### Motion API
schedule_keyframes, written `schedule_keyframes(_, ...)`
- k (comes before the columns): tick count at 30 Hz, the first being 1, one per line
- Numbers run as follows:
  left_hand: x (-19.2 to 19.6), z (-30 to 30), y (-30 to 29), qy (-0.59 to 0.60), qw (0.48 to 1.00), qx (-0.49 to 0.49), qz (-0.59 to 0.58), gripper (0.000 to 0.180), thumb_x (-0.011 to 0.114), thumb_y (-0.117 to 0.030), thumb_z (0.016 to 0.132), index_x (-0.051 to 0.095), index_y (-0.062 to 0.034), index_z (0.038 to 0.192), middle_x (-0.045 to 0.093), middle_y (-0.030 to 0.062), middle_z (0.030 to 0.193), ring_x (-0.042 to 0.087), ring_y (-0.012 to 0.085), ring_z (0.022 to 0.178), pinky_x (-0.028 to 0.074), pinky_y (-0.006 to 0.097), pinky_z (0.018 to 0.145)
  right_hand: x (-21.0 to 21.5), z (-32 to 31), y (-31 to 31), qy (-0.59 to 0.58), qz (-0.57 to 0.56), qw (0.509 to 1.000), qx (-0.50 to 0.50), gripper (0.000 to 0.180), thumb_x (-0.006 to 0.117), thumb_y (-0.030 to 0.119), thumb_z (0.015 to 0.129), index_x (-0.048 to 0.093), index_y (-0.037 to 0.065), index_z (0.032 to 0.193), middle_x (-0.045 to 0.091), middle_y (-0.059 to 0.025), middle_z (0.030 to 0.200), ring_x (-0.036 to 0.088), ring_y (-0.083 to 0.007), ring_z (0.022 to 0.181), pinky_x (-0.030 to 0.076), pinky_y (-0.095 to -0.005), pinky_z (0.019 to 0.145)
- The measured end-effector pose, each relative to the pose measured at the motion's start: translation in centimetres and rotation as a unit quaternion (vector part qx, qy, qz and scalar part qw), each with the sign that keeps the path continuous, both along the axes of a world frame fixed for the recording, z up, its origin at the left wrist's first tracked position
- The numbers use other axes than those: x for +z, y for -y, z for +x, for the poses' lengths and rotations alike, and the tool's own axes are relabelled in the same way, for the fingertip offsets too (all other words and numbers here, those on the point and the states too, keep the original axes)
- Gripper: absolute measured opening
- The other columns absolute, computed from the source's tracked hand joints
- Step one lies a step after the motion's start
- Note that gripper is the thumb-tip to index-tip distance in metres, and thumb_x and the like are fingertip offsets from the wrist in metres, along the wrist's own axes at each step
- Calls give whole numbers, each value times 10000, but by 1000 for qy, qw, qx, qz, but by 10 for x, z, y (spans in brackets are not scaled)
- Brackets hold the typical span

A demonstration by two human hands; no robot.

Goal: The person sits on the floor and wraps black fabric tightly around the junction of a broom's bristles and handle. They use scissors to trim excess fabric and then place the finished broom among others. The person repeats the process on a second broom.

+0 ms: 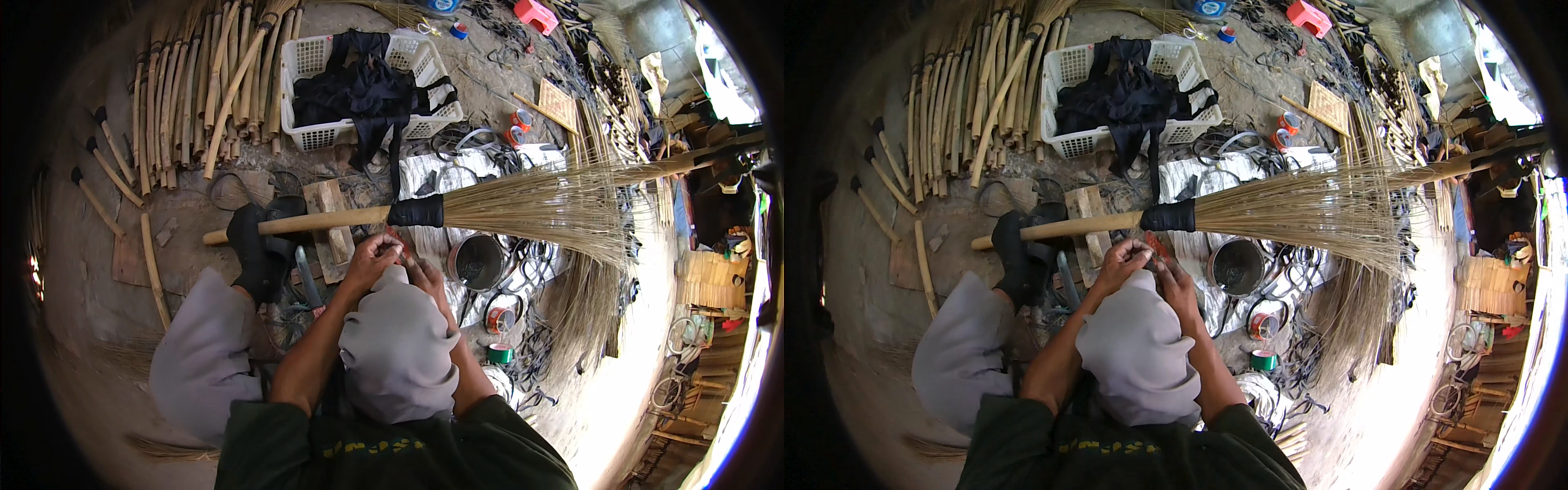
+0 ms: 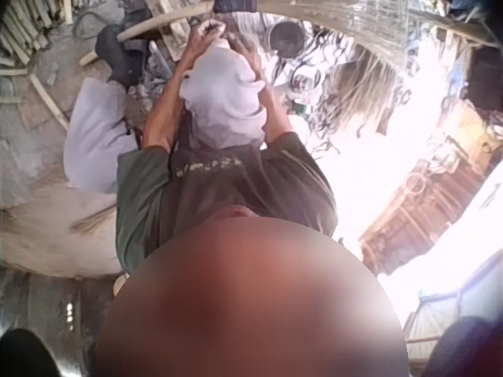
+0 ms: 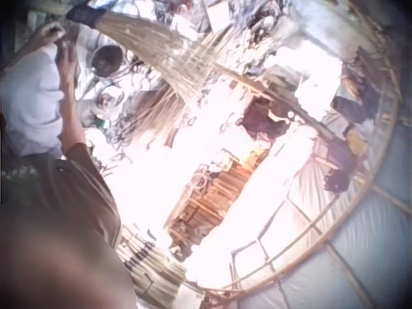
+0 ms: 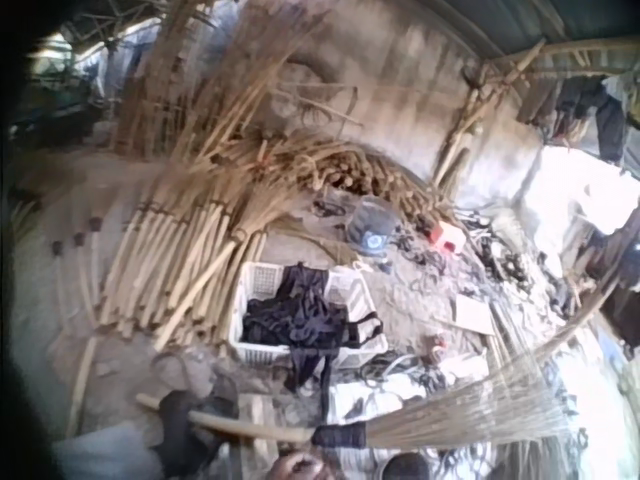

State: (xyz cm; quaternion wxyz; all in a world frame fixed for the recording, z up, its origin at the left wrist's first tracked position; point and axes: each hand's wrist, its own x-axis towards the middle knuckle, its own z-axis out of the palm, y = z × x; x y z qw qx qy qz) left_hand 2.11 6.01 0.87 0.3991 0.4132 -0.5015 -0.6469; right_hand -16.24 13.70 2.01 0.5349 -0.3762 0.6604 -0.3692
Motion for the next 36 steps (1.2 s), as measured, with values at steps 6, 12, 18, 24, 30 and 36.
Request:
schedule_keyframes(6, 16, -2, 17, -33, 989, 142, 29, 149, 684, -121, 1000, 688, 21, 1044, 698, 59, 926, 643, 106, 840, 522, 289, 789, -116, -30, -124, -519, -126, 844, 60, 353, 640, 302, 1032, 613, 12, 1232, 725, -251, 1084, 692, -451, 1022, 531, -516, 856)
schedule_keyframes(12, 14, -23, 63, 83, 959, 179, -202, 103, 705, -86, 954, 723, 7, 995, 741, 144, 1032, 708, 272, 973, 535, 392, 907, -140, -36, -168, -446, 42, 892, 68, 344, 632, 291, 1038, 615, 13, 1239, 725, -241, 1093, 693, -442, 1017, 533, -503, 856)
schedule_keyframes(18, -9, -34, 72, 27, 984, 132, -114, 103, 708, -72, 947, 727, 24, 979, 761, 124, 1030, 711, 190, 912, 545, 319, 842, -112, -32, -150, -406, 74, 909, 65, 335, 624, 279, 1043, 617, 13, 1247, 725, -231, 1102, 694, -432, 1012, 534, -490, 857)
schedule_keyframes(24, -10, -21, 69, -68, 988, 139, -1, 185, 697, -139, 995, 706, 30, 1069, 745, 69, 1002, 669, 124, 913, 530, 289, 847, -101, -33, -133, -353, 66, 932, 52, 327, 616, 268, 1049, 620, 13, 1254, 725, -221, 1111, 695, -423, 1007, 536, -477, 857)
schedule_keyframes(30, 4, -12, 66, -46, 991, 128, 6, 210, 681, -177, 1007, 698, 25, 1064, 732, 63, 1004, 654, 109, 937, 516, 278, 860, -66, -26, -88, -255, 40, 966, 16, 320, 608, 257, 1055, 622, 13, 1262, 725, -211, 1121, 696, -414, 1002, 537, -465, 858)
schedule_keyframes(36, 19, -28, 38, 20, 991, 74, -111, 129, 686, -125, 953, 697, 0, 982, 635, 35, 851, 615, 121, 788, 497, 285, 732, -1, -2, -20, 20, -41, 990, -135, 287, 570, 234, 1088, 637, -10, 1225, 725, -83, 1047, 684, -221, 928, 524, -338, 795)
